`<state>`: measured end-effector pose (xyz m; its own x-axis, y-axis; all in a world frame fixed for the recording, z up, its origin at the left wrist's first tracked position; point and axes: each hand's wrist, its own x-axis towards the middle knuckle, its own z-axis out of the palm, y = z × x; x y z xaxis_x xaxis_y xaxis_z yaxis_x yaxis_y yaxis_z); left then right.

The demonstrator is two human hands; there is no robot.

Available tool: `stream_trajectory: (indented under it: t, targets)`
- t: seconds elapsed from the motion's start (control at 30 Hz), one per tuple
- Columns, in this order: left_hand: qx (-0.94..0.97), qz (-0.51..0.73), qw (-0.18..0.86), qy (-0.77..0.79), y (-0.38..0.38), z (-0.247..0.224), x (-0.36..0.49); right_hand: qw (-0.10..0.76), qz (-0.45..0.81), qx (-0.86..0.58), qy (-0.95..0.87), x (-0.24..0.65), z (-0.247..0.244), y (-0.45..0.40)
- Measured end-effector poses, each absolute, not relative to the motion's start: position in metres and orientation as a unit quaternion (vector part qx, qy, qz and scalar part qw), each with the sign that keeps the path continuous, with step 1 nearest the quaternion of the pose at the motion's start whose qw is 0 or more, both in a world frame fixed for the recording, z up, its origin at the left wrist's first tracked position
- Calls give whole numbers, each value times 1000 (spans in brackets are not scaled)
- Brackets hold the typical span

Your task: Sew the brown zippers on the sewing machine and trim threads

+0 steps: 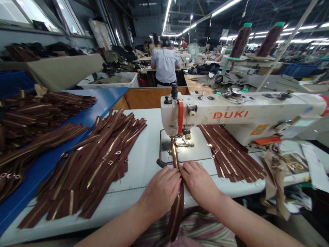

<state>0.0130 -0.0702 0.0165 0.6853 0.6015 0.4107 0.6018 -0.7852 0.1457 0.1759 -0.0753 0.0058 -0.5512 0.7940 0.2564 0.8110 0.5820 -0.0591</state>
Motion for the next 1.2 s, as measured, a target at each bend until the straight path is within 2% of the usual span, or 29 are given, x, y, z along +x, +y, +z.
stream_trajectory:
  t: [0.1, 0.27, 0.63, 0.93, 1.2]
  targets:
    - [-919, -229, 15, -321, -51, 19, 8, 138, -48, -445, -883, 175, 5, -75]
    - [-942, -169, 5, -289, -33, 17, 2, 130, -56, -442, -886, 176, 8, -74]
    - [-936, -200, -12, -289, -32, 10, 0, 174, 29, -410, -895, 198, 9, -63]
    - [-938, -196, -11, -286, -31, 6, -2, 146, -30, -368, -918, 198, 7, -56]
    - [-937, -197, -4, -290, -32, 6, -2, 150, -31, -378, -913, 200, 5, -59]
